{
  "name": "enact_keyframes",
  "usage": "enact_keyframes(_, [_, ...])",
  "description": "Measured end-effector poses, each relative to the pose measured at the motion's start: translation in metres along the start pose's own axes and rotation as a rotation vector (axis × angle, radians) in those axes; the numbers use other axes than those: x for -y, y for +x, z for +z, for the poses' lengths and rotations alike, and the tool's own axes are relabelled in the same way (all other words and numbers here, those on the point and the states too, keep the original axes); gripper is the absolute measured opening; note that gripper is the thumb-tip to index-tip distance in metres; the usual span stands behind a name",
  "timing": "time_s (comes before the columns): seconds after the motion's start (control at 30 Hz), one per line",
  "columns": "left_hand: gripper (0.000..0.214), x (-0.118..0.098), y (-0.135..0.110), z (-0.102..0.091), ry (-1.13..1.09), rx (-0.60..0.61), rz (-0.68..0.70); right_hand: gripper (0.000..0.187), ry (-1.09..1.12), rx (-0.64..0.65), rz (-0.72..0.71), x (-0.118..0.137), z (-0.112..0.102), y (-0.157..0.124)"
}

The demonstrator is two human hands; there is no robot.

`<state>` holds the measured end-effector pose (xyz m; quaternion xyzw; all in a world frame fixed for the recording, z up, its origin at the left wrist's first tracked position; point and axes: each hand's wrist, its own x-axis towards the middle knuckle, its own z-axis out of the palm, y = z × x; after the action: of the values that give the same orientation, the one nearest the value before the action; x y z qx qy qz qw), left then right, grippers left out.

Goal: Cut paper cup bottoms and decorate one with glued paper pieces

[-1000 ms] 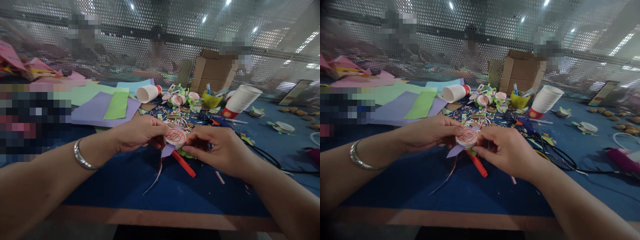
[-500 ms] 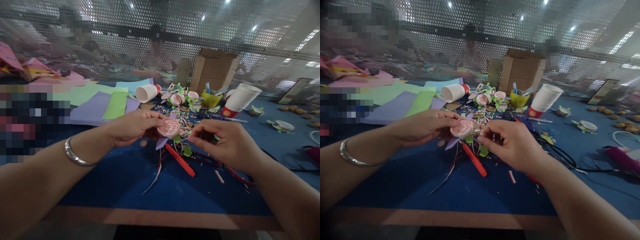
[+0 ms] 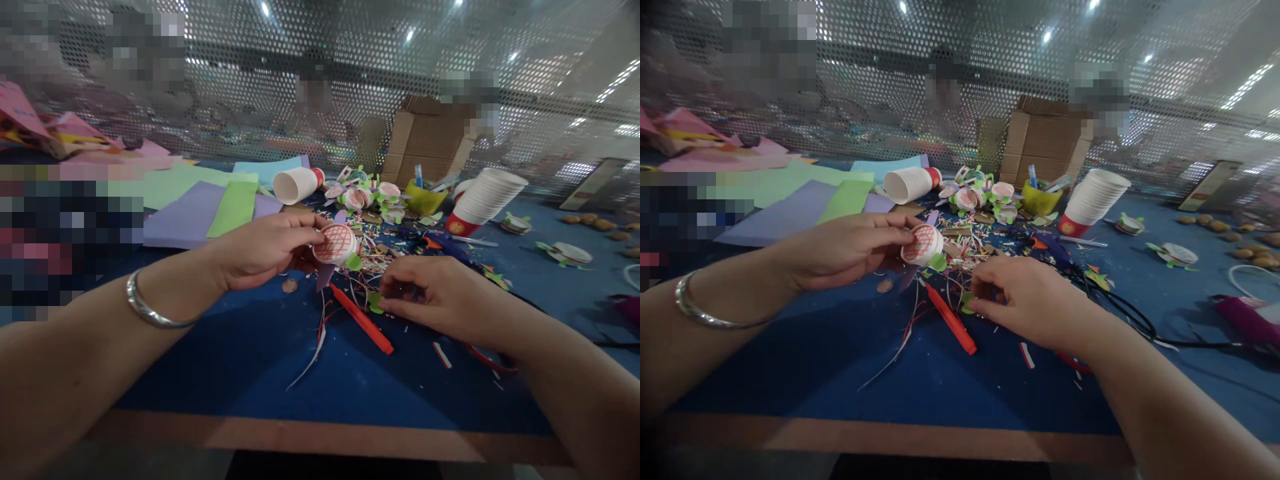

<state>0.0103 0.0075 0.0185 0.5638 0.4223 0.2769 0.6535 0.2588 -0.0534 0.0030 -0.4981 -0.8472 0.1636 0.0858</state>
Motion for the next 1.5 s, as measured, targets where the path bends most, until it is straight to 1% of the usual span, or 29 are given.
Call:
enact_keyframes(0.13, [0.011,0.0,0.0,0.002,0.019,-0.007,-0.012,0.017,-0.025,0.059,-0.033,0.001,0.003,0.001])
enact_keyframes(0.33, [0.011,0.005,0.003,-0.001,-0.025,0.012,-0.006,0.014,0.014,0.082,0.001,0.003,0.003,0.003])
enact_keyframes(0.47, [0.011,0.006,0.003,-0.002,-0.015,0.031,-0.032,0.014,-0.003,0.074,0.012,0.003,0.003,0.003])
enact_keyframes(0.67, [0.01,0.004,0.001,-0.001,-0.002,0.019,-0.02,0.015,0.011,0.032,-0.042,0.002,0.003,0.004])
enact_keyframes(0.83, [0.011,0.008,0.003,-0.004,0.029,0.07,-0.011,0.011,0.105,-0.038,-0.044,0.005,-0.001,0.002])
enact_keyframes(0.97, [0.011,0.008,0.004,-0.005,0.049,0.101,-0.004,0.012,0.113,-0.028,-0.059,0.005,-0.001,0.0])
enact_keyframes(1.07, [0.015,0.006,0.002,-0.004,0.036,0.043,-0.04,0.014,0.115,-0.011,-0.054,0.004,-0.001,0.0])
enact_keyframes(1.13, [0.012,0.006,0.001,-0.004,0.037,0.016,-0.057,0.014,0.117,-0.014,-0.042,0.003,-0.002,-0.001])
enact_keyframes(1.23, [0.009,0.007,0.001,-0.005,0.066,0.074,-0.054,0.011,0.115,-0.051,-0.047,0.004,-0.005,-0.002])
enact_keyframes(1.37, [0.013,0.012,0.003,-0.01,0.107,0.149,-0.013,0.011,0.146,-0.108,-0.084,0.006,-0.008,-0.005])
enact_keyframes(1.5, [0.022,0.014,0.005,-0.012,0.186,0.165,-0.006,0.015,0.179,-0.112,-0.061,0.007,-0.007,-0.007])
